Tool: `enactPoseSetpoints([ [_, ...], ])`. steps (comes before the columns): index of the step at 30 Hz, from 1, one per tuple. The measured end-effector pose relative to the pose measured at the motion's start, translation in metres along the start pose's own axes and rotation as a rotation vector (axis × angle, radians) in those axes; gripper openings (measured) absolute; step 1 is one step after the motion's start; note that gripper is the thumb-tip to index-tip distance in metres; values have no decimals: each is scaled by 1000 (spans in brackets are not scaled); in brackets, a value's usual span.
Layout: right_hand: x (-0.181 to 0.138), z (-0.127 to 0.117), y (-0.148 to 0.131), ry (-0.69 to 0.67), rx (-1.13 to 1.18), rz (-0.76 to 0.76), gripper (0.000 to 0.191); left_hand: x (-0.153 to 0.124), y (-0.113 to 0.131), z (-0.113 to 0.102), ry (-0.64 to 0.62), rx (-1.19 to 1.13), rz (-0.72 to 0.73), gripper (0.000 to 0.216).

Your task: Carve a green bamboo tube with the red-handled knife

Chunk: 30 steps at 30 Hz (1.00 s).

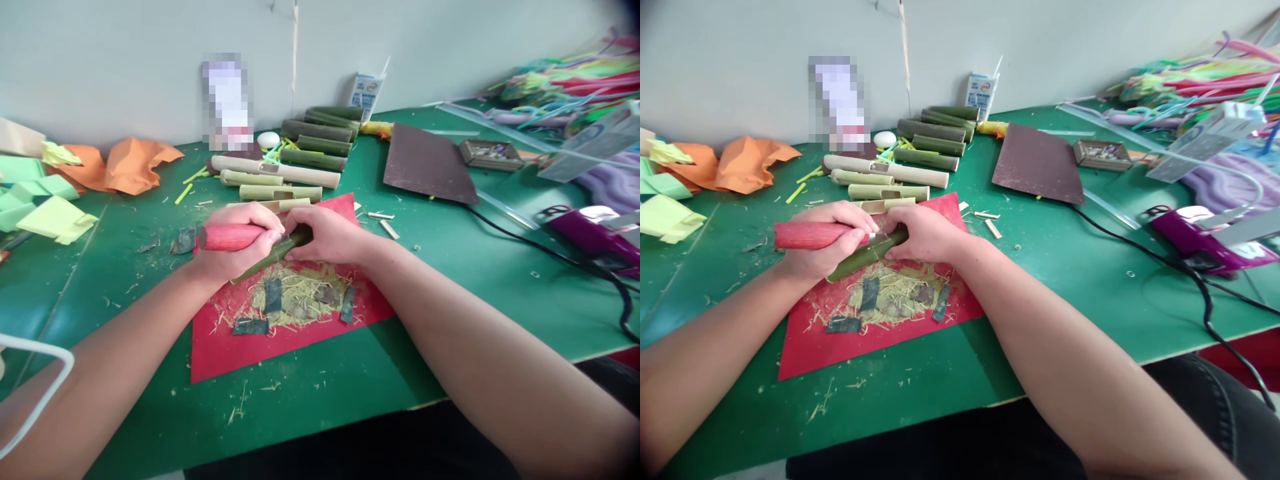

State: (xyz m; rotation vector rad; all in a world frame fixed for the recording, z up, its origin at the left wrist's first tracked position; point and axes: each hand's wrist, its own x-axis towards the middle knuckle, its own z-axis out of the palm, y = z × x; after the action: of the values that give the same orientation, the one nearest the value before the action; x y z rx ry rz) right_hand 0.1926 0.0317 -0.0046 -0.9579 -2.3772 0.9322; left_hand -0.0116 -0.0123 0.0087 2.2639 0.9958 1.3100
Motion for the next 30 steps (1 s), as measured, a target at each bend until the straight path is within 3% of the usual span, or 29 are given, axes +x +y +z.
enactPoseSetpoints([
  [6, 0, 1, -1, 4, 3, 3, 29, -5, -7, 0, 89, -132, 62, 12],
  [23, 0, 1, -4, 10, 0, 13, 29, -7, -4, -3, 124, -22, 81, 12],
  [30, 0, 0, -3, 7, -14, 12, 29, -2, 2, -2, 30, 52, 8, 9],
])
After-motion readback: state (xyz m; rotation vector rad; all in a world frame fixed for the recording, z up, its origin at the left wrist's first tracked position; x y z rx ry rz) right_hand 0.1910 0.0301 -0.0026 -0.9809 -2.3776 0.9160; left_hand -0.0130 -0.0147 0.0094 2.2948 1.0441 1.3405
